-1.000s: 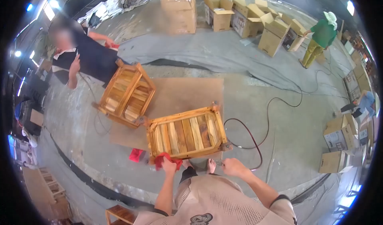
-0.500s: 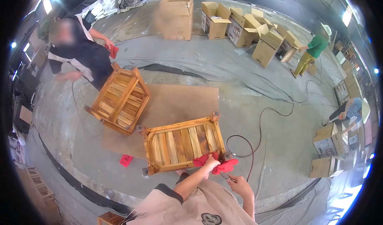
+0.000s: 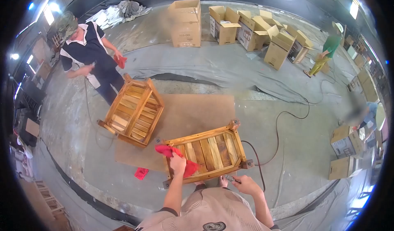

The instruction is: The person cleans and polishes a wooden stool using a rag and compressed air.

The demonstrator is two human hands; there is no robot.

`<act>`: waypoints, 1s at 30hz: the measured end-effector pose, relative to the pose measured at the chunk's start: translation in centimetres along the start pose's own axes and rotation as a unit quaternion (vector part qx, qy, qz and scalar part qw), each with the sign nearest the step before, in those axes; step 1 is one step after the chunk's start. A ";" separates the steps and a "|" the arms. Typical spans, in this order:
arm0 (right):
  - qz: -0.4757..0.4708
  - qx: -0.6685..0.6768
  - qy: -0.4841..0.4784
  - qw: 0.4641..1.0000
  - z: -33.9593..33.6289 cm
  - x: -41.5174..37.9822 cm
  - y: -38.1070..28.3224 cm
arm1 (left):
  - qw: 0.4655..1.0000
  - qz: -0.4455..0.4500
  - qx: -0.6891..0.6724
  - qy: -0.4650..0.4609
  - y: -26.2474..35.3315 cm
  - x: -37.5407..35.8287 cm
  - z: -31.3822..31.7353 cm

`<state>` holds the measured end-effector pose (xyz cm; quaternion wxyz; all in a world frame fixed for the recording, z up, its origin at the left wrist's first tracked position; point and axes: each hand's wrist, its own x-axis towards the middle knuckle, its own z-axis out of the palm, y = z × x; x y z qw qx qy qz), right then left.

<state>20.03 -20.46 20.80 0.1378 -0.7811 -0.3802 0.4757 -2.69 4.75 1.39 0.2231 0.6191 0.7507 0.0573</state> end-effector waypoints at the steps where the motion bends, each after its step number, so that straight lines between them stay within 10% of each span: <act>1: -0.006 -0.006 0.005 1.000 0.3 0.1 0.2 | 1.000 -0.007 0.019 0.011 -0.4 0.1 1.2; 9: 0.090 0.050 0.032 0.994 2.2 -3.2 0.7 | 0.990 -0.078 -0.039 -0.115 7.3 -2.8 5.6; 13: 0.141 0.091 0.017 0.986 3.1 -4.0 0.8 | 0.886 0.272 0.040 -0.372 11.9 -9.4 10.8; 17: 0.113 -0.061 0.083 0.988 4.1 -2.5 -0.2 | 0.851 0.505 -0.003 -0.144 10.6 -14.7 13.4; 30: -0.215 -0.043 0.034 0.975 16.6 19.3 -16.1 | 0.935 0.266 0.078 -0.222 -9.6 -2.7 1.9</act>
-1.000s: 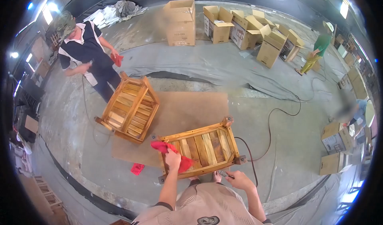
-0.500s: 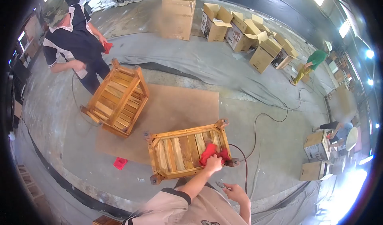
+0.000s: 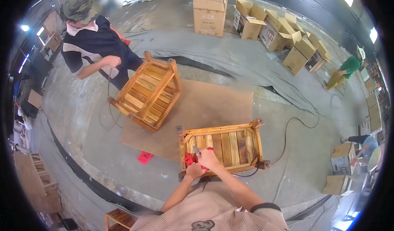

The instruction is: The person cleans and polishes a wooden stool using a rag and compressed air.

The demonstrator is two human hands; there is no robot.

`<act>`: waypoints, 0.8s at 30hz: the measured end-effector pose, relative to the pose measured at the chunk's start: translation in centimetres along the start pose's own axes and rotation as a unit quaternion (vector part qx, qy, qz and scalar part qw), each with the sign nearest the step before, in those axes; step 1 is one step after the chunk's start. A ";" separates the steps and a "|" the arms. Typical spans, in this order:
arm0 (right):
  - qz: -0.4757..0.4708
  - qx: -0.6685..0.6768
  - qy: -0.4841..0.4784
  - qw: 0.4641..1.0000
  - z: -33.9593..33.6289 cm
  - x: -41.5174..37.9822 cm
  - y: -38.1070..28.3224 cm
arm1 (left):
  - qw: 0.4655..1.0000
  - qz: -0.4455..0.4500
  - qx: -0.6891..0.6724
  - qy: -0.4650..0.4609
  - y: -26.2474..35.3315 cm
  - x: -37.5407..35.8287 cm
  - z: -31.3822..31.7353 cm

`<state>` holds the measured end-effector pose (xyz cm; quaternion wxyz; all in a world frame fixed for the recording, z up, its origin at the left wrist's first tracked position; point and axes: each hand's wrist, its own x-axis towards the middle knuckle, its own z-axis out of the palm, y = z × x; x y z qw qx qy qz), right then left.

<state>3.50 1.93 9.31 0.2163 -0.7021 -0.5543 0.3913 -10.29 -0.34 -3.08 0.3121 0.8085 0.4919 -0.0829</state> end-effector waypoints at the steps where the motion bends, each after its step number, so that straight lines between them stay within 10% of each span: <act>1: 0.018 -0.020 0.010 1.000 1.9 1.5 -0.2 | 0.998 -0.004 -0.028 -0.063 0.2 -0.8 -2.0; 3: 0.049 0.011 -0.003 0.999 3.6 3.8 -2.2 | 0.978 -0.012 -0.086 -0.189 1.9 -3.1 -8.0; 8: 0.108 0.039 0.030 0.993 7.2 7.2 -2.0 | 0.964 -0.024 -0.221 -0.149 2.2 -7.4 -8.2; 13: 0.089 0.018 0.035 0.995 7.4 8.1 -1.5 | 0.907 -0.143 -0.376 0.127 1.0 -11.3 -10.4; 17: 0.090 0.015 0.025 0.996 5.3 6.0 -1.1 | 0.898 -0.132 -0.294 0.301 -2.7 -6.1 -11.7; 24: 0.103 0.030 -0.033 0.994 -0.1 -6.0 2.8 | 0.928 -0.238 -0.167 0.233 -3.8 9.2 -10.4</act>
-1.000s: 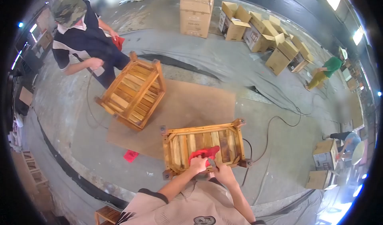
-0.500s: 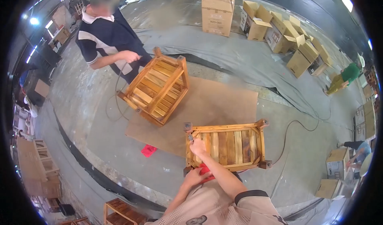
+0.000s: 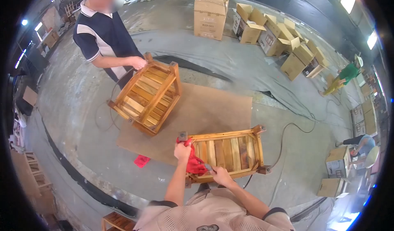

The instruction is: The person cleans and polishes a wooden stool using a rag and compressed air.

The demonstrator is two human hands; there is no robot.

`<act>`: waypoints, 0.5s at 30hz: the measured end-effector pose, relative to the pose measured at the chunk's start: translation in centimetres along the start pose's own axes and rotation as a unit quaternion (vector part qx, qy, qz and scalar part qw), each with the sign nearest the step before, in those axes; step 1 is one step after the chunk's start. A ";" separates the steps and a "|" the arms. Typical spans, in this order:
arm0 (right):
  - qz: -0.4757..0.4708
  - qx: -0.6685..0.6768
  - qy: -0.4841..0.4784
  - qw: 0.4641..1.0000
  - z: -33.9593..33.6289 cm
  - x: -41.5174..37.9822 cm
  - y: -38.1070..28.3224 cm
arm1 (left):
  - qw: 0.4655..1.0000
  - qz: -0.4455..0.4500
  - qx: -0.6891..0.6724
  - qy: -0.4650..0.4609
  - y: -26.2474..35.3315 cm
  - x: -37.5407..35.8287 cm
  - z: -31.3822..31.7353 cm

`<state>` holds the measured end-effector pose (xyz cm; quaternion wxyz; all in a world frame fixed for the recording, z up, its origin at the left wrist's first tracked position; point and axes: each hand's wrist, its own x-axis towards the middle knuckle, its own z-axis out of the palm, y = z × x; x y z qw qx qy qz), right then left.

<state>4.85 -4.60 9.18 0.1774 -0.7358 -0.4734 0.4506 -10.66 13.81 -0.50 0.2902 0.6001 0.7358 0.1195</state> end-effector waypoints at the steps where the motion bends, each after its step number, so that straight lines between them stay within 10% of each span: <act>1: 0.021 0.000 -0.002 1.000 -1.3 -2.1 0.1 | 1.000 -0.025 -0.002 -0.009 0.1 -0.1 0.3; 7: 0.124 0.000 0.024 0.992 -6.3 -10.3 2.4 | 0.984 -0.159 -0.073 0.029 1.3 0.0 -1.4; 15: 0.204 0.158 0.090 0.962 -8.4 -15.0 6.3 | 0.983 -0.126 -0.103 0.089 -1.2 0.7 0.6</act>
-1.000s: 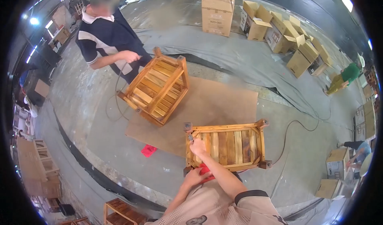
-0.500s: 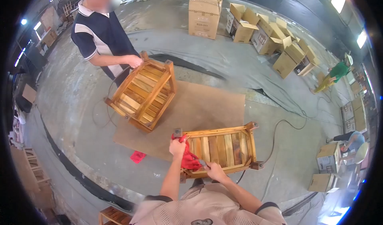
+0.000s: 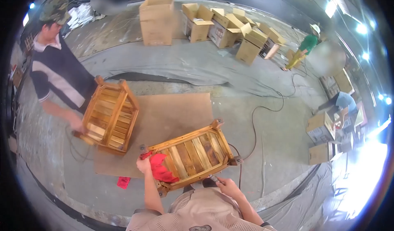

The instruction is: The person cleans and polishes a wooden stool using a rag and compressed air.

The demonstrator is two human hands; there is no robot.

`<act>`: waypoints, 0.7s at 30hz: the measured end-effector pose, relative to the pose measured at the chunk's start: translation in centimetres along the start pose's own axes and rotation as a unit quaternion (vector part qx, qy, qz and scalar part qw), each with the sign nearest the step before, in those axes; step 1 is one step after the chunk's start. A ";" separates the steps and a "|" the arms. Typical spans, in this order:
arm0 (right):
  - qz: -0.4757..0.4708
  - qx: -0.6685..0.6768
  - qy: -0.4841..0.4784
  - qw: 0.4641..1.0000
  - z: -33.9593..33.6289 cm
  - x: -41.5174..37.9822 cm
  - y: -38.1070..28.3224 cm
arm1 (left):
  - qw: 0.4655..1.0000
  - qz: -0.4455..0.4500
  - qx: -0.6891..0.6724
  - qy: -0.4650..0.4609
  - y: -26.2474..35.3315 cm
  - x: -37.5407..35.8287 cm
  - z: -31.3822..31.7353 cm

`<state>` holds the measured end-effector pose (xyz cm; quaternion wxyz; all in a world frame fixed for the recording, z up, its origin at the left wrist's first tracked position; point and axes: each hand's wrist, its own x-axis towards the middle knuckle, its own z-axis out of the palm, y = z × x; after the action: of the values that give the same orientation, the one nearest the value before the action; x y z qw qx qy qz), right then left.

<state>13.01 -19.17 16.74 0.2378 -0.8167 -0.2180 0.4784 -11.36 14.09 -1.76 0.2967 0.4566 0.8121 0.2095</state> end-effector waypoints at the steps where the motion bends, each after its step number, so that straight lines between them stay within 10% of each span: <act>1: 0.010 0.021 0.017 1.000 -0.5 -0.5 0.8 | 1.000 -0.008 0.006 -0.014 0.3 0.0 -0.9; 8: 0.039 0.060 0.062 0.996 -5.9 -1.4 4.9 | 0.997 0.072 0.003 -0.014 -5.0 5.8 1.9; 11: 0.055 0.039 0.055 0.996 -8.9 -1.6 5.9 | 0.964 0.019 -0.248 -0.096 -6.2 5.9 3.0; 14: 0.060 0.000 0.067 0.996 -11.0 -1.5 5.4 | 0.961 -0.199 -0.193 0.010 -7.8 5.7 3.1; 17: 0.046 -0.002 0.063 0.997 -13.3 -1.3 5.4 | 0.880 -0.180 -0.440 -0.001 -14.3 5.6 5.3; 21: 0.006 -0.121 0.020 0.992 -15.1 -0.3 5.4 | 0.998 0.029 0.046 -0.014 -18.6 2.6 0.8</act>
<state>26.98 -26.36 20.19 0.1383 -0.8501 -0.2647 0.4337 -23.35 7.17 -14.52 0.2805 0.4962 0.8029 0.1743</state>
